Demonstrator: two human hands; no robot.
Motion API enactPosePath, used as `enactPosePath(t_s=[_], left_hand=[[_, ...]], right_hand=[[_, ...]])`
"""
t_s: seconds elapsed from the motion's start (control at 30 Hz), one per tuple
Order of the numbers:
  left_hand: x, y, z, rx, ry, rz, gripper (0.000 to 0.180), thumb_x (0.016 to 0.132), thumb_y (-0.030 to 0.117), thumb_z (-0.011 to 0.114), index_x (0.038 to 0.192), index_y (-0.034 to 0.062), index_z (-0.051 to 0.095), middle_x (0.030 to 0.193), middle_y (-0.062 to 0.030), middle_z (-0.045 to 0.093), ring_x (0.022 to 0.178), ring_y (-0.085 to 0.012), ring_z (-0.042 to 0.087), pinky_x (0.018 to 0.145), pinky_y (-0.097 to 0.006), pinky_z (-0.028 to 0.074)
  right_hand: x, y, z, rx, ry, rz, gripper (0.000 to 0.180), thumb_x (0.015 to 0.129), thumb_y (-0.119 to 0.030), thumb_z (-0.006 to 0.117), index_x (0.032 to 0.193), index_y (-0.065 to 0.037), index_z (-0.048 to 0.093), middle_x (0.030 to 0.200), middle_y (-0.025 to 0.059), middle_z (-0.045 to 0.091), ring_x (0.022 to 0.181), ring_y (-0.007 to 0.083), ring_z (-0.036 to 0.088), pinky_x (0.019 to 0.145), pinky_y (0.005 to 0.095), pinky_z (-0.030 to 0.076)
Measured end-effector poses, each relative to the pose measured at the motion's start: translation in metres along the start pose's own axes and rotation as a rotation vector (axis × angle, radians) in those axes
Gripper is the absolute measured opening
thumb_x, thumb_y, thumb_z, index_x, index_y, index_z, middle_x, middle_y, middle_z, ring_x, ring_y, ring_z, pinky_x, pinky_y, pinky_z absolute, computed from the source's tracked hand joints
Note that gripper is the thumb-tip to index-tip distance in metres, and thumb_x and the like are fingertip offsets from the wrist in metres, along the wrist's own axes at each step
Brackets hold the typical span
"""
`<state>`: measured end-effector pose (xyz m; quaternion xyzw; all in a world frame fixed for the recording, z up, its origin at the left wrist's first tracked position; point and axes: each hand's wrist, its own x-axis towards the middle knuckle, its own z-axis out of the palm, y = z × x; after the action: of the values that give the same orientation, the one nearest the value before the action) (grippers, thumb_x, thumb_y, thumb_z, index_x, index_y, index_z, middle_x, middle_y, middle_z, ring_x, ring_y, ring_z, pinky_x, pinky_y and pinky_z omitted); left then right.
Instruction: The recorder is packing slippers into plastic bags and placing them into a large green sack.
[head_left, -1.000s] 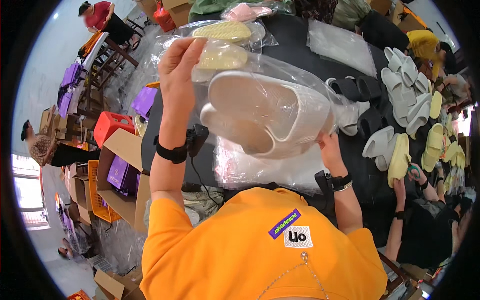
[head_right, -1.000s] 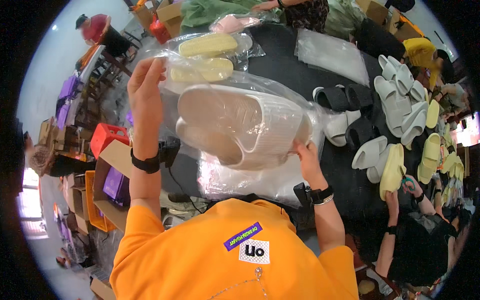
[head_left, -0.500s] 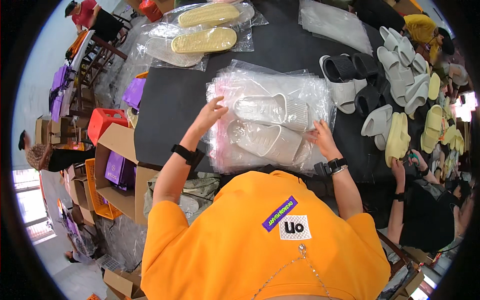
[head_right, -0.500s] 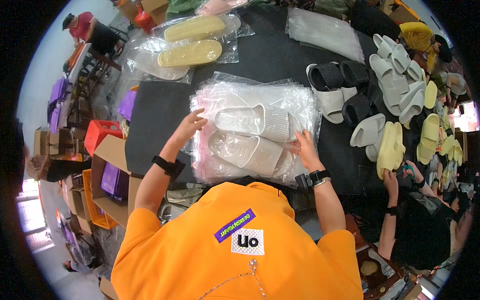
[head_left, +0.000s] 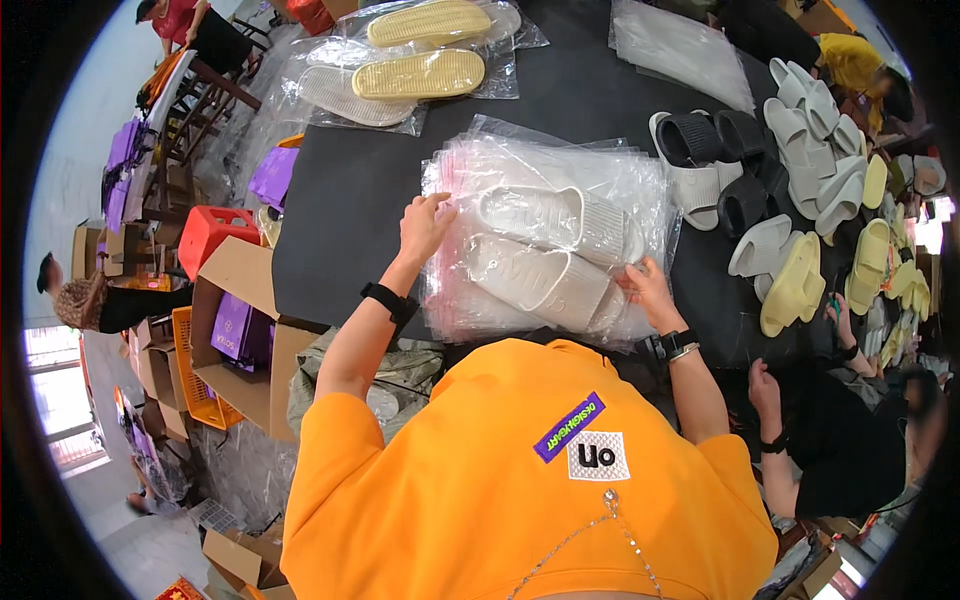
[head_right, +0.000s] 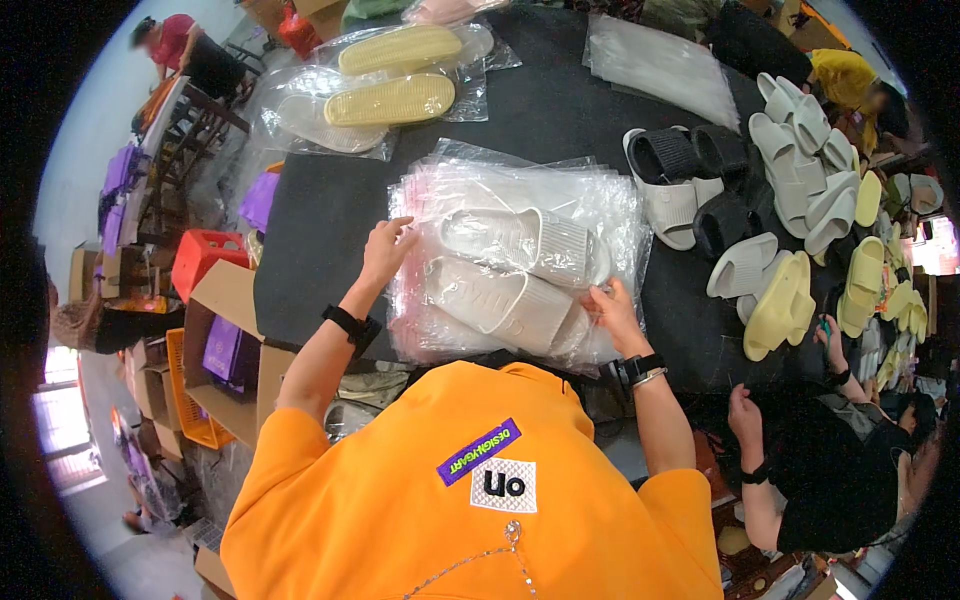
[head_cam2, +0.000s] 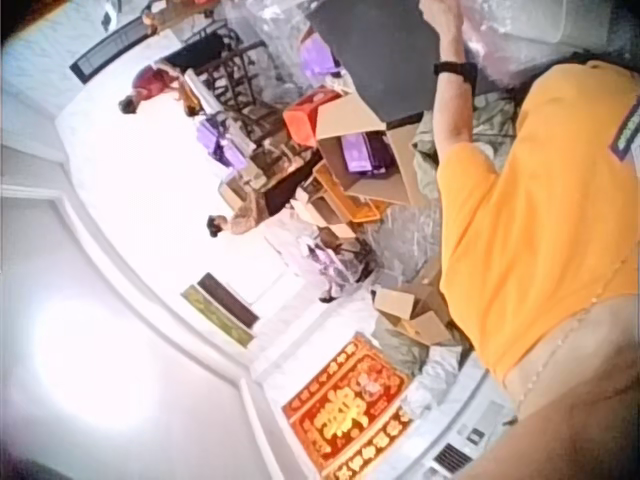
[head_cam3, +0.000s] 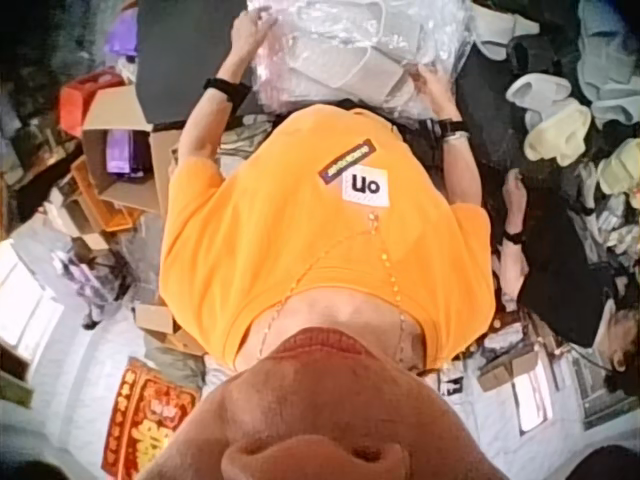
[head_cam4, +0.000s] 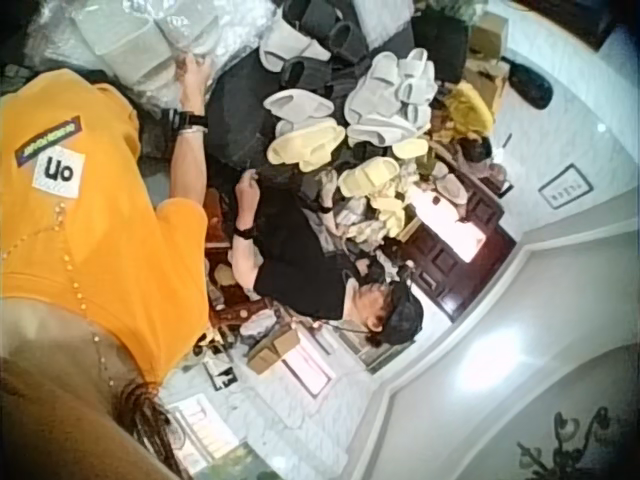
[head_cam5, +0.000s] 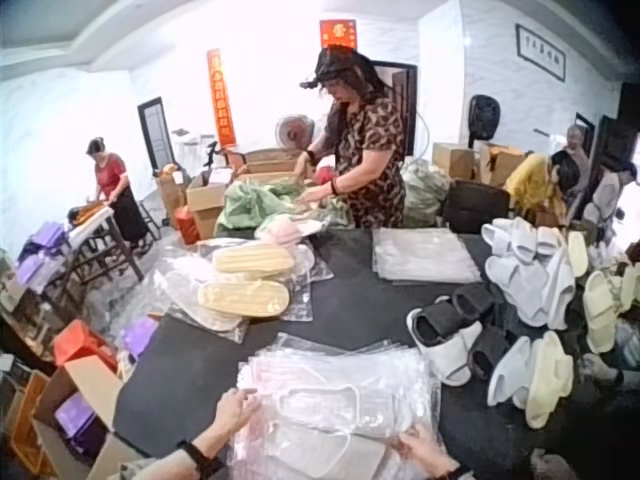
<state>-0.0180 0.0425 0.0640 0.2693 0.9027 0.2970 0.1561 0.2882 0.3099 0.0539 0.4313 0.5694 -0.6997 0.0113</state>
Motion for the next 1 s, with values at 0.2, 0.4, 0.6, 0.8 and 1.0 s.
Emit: enactPosePath(t_s=[0.2, 0.4, 0.6, 0.8, 1.0], left_hand=[[-0.010, 0.013, -0.002, 0.158, 0.224, 0.125, 0.015, 0.081, 0.022, 0.061, 0.089, 0.0093, 0.064, 0.105, -0.0095, 0.055, 0.102, -0.0276, 0.047, 0.086, -0.040, 0.037], [-0.005, 0.027, -0.024, -0.616, 0.327, -0.008, 0.017, 0.088, 0.018, 0.054, 0.092, 0.0015, 0.056, 0.094, -0.0130, 0.059, 0.087, -0.0238, 0.057, 0.073, -0.037, 0.044], [-0.020, 0.007, 0.014, -0.198, -0.079, -0.116, 0.058, 0.081, 0.043, 0.059, 0.118, 0.0002, 0.048, 0.101, -0.0172, 0.061, 0.090, -0.0278, 0.060, 0.078, -0.037, 0.046], [-0.020, 0.011, 0.010, -0.388, -0.170, -0.207, 0.029, 0.079, 0.025, 0.063, 0.095, -0.0002, 0.058, 0.076, -0.0071, 0.060, 0.069, -0.0134, 0.055, 0.063, -0.028, 0.045], [-0.015, 0.023, -0.027, -0.714, -0.087, 0.079, 0.013, 0.088, 0.018, 0.056, 0.091, 0.0057, 0.055, 0.087, -0.0077, 0.060, 0.068, -0.0097, 0.052, 0.060, -0.025, 0.042]], right_hand=[[0.005, 0.003, -0.002, 0.174, -0.001, -0.099, 0.043, 0.089, -0.023, 0.056, 0.124, -0.006, 0.039, 0.091, 0.0044, 0.059, 0.080, 0.0127, 0.058, 0.066, 0.0267, 0.046], [0.000, -0.002, -0.003, 0.284, 0.135, -0.103, 0.053, 0.087, -0.022, 0.059, 0.131, -0.005, 0.034, 0.098, 0.0074, 0.058, 0.085, 0.0137, 0.057, 0.066, 0.0247, 0.043], [0.004, 0.012, -0.005, 0.070, 0.080, -0.128, 0.061, 0.084, -0.015, 0.060, 0.135, -0.003, 0.030, 0.106, 0.0125, 0.059, 0.084, 0.0127, 0.055, 0.065, 0.0243, 0.041], [0.006, 0.012, -0.005, 0.026, 0.098, -0.148, 0.054, 0.083, -0.009, 0.059, 0.131, 0.000, 0.036, 0.095, 0.0102, 0.062, 0.076, 0.0091, 0.054, 0.059, 0.0217, 0.040], [0.003, 0.002, -0.009, 0.033, 0.117, -0.169, 0.048, 0.085, -0.007, 0.056, 0.129, 0.000, 0.039, 0.091, 0.0081, 0.063, 0.074, 0.0085, 0.056, 0.057, 0.0207, 0.040]])
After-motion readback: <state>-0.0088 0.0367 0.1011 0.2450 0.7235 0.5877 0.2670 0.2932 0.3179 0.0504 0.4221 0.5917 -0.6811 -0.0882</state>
